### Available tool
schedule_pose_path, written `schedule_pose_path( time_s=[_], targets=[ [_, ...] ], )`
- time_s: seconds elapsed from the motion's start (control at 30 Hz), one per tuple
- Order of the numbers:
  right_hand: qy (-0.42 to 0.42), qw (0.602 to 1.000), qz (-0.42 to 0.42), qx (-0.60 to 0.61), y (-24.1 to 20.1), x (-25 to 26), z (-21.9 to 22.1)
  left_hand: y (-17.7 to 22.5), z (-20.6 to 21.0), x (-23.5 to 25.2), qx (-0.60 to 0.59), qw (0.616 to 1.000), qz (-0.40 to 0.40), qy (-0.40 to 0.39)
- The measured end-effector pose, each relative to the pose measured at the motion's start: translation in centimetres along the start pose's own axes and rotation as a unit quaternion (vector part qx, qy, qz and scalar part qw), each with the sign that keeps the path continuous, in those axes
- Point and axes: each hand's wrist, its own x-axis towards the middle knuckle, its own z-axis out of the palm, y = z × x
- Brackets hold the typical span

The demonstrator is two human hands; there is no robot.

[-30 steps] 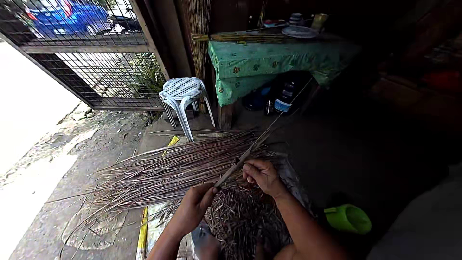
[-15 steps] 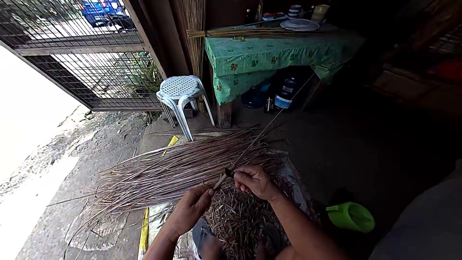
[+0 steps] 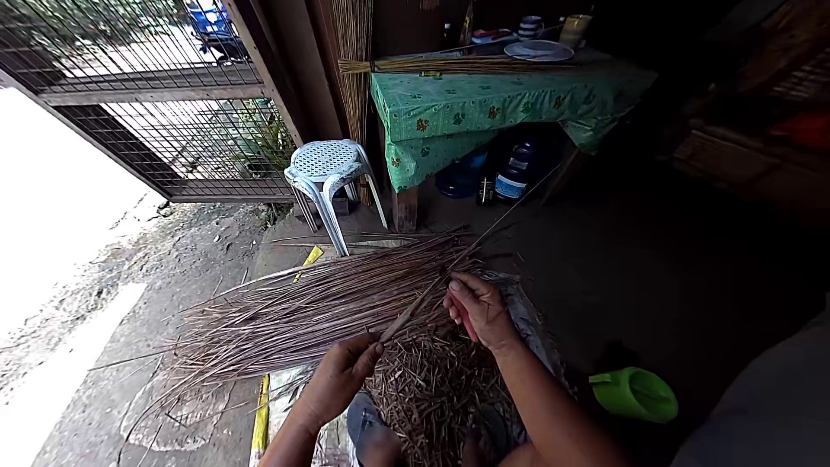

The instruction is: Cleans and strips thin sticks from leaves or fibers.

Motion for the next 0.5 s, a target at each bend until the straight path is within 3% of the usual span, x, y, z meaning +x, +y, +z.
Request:
schedule_pose_path(
  time_s=[0.1,0.13,0.23,0.33,0.4,0.5],
  targets=[
    [0.093,0.995,0.014,0.034,-0.3,0.6,-0.5,-0.3,-0.1,-0.1,0.002,1.000,-0.002,0.002],
    [0.090,0.995,0.012,0.033,-0.5,0.7,-1.0,-0.4,-0.1,-0.1,0.001,1.000,-0.001,0.005],
    [-0.051,0.998,0.043,0.010,-0.9,-0.2,-0.8,-0.2,-0.1,0.0,0.002,1.000,-0.001,0.017],
    [-0.201,0.975,0.090,-0.026,-0.9,-1.3,0.6,-0.2,0.1,0.1,-0.001,1.000,0.012,0.015],
    [-0.227,0.970,0.082,-0.026,-0.5,-1.5,1.2,-0.1,0.0,-0.1,-0.009,1.000,0.021,0.013],
    [-0.184,0.981,0.039,-0.047,-0.1,-1.2,1.2,0.1,-0.1,-0.2,-0.008,1.000,0.021,0.016]
  ],
)
